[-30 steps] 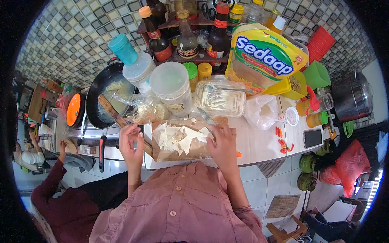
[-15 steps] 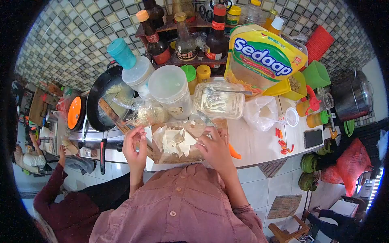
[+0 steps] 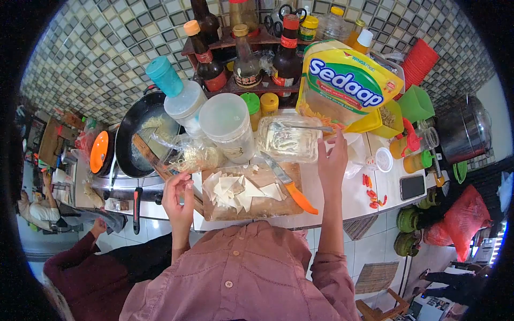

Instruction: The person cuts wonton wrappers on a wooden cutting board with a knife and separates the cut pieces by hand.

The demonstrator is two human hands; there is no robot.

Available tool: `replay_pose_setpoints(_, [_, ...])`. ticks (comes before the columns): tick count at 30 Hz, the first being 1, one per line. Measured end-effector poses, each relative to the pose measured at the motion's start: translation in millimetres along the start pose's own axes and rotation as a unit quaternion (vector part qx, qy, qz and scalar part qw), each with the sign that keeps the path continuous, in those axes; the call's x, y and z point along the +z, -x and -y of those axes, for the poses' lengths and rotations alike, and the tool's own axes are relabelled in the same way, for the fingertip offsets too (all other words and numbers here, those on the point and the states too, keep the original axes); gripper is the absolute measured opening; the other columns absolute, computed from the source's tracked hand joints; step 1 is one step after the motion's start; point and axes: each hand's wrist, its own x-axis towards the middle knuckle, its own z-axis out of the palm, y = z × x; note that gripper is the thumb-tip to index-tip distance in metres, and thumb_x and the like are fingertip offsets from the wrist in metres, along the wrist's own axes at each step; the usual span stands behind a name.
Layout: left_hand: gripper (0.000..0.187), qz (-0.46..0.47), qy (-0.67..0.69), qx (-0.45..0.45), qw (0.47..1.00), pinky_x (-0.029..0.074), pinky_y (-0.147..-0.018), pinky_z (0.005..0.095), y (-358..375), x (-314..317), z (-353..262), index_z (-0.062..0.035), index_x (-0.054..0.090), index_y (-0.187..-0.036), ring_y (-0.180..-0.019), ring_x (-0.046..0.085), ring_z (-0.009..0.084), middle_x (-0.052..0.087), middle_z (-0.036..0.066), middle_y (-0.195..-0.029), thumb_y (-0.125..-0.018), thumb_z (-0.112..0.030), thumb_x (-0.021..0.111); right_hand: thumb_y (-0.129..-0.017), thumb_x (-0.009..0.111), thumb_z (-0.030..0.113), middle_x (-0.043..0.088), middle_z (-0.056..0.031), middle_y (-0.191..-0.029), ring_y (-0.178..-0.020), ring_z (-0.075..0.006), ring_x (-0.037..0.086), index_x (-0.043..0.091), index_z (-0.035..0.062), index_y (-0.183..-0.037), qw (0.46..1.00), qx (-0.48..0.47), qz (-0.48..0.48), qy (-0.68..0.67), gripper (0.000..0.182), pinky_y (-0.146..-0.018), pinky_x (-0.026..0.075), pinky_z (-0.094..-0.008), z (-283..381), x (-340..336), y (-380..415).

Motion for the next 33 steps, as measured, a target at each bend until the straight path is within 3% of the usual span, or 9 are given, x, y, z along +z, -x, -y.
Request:
replay_pose_setpoints(4, [0.022,-0.013,-0.016,0.012,1.0,0.049,-0.07,0.0267,1,-4,5,0.0022,0.059,-0.104,-0.078,0.062,0.0167,0.061,0.012,-0.096,-0.082,0.004,0.056,-0.087,0.059,0.016,0.052,-0.0131,-0.098,-0.081,-0.019,0.05,0.042,-0.0004,-0.131,0.999,0.005,0.037,-0.011,0.05,-0.068,0.043,-0.03,-6,4,-10])
replay_pose_setpoints(6, [0.023,-0.02,-0.029,-0.011,0.999,0.048,-0.069,0.0259,1,-9,5,0.0013,0.059,-0.104,-0.075,0.059,0.0163,0.06,0.011,-0.095,-0.081,0.004,0.057,-0.086,0.059,0.015,0.052,-0.0128,-0.092,-0.082,-0.023,0.051,0.047,-0.0007,-0.124,0.995,-0.052,-0.071,0.042,0.043,-0.069,0.043,-0.0328,4,3,-1])
replay_pose_setpoints(10, [0.026,-0.045,-0.069,-0.008,0.997,0.047,-0.067,0.0257,4,-23,17,0.0002,0.059,-0.106,-0.076,0.057,0.016,0.057,0.011,-0.096,-0.08,0.005,0.057,-0.084,0.06,0.016,0.053,-0.0141,-0.091,-0.087,-0.0285,0.053,0.051,-0.0003,-0.112,0.987,-0.111,-0.063,0.1,0.033,-0.072,0.044,-0.0375,11,-14,25])
replay_pose_setpoints(12, [0.029,-0.057,-0.118,0.01,0.991,0.046,-0.066,0.0257,5,-30,27,-0.0006,0.059,-0.107,-0.08,0.056,0.0165,0.055,0.011,-0.098,-0.079,0.006,0.056,-0.081,0.064,0.02,0.053,-0.0172,-0.096,-0.092,-0.0355,0.055,0.047,0.0006,-0.105,0.965,-0.091,0.183,0.164,0.035,-0.077,0.045,-0.0427,12,-28,45])
replay_pose_setpoints(15, [0.029,-0.071,-0.117,-0.008,0.991,0.046,-0.065,0.0256,6,-35,31,-0.0005,0.059,-0.107,-0.081,0.055,0.0183,0.054,0.011,-0.101,-0.08,0.006,0.054,-0.076,0.068,0.022,0.055,-0.0181,-0.101,-0.093,-0.0364,0.056,0.045,0.0024,-0.104,0.911,-0.039,0.307,0.273,0.042,-0.075,0.046,-0.0442,33,-37,75])
replay_pose_setpoints(21, [0.027,-0.048,-0.103,0.017,0.993,0.046,-0.071,0.0293,2,-26,25,-0.0004,0.059,-0.107,-0.082,0.057,0.0212,0.058,0.012,-0.098,-0.08,0.004,0.054,-0.081,0.064,0.024,0.054,-0.0196,-0.101,-0.092,-0.0396,0.057,0.04,0.0035,-0.105,0.913,0.016,0.308,0.267,0.039,-0.075,0.046,-0.0483,25,-27,104])
replay_pose_setpoints(29, [0.034,0.33,-0.109,0.154,0.925,0.042,-0.085,0.0382,-8,39,-32,-0.005,0.06,-0.11,-0.097,0.055,0.0279,0.061,0.011,-0.107,-0.079,-0.018,0.065,-0.086,0.057,0.02,0.055,-0.0195,-0.09,-0.081,-0.0379,0.058,0.043,0.0025,-0.1,0.942,-0.06,0.281,0.176,0.026,-0.067,0.046,-0.0434,2,-52,97])
replay_pose_setpoints(32, [0.042,0.365,-0.136,0.198,0.9,0.04,-0.089,0.0385,1,71,-35,-0.005,0.058,-0.114,-0.103,0.053,0.0262,0.058,0.009,-0.112,-0.079,-0.025,0.067,-0.087,0.058,0.017,0.055,-0.0189,-0.084,-0.073,-0.0349,0.057,0.044,0.0021,-0.098,0.958,-0.006,0.275,0.077,0.023,-0.065,0.045,-0.0389,12,-68,95])
replay_pose_setpoints(33, [0.049,0.368,-0.17,0.225,0.886,0.04,-0.089,0.0383,4,79,-37,-0.0044,0.055,-0.118,-0.106,0.051,0.0255,0.056,0.009,-0.113,-0.076,-0.025,0.068,-0.087,0.058,0.015,0.055,-0.0156,-0.081,-0.07,-0.0275,0.053,0.045,0.0017,-0.099,0.969,0.009,0.239,0.059,0.023,-0.065,0.044,-0.0346,13,-71,95])
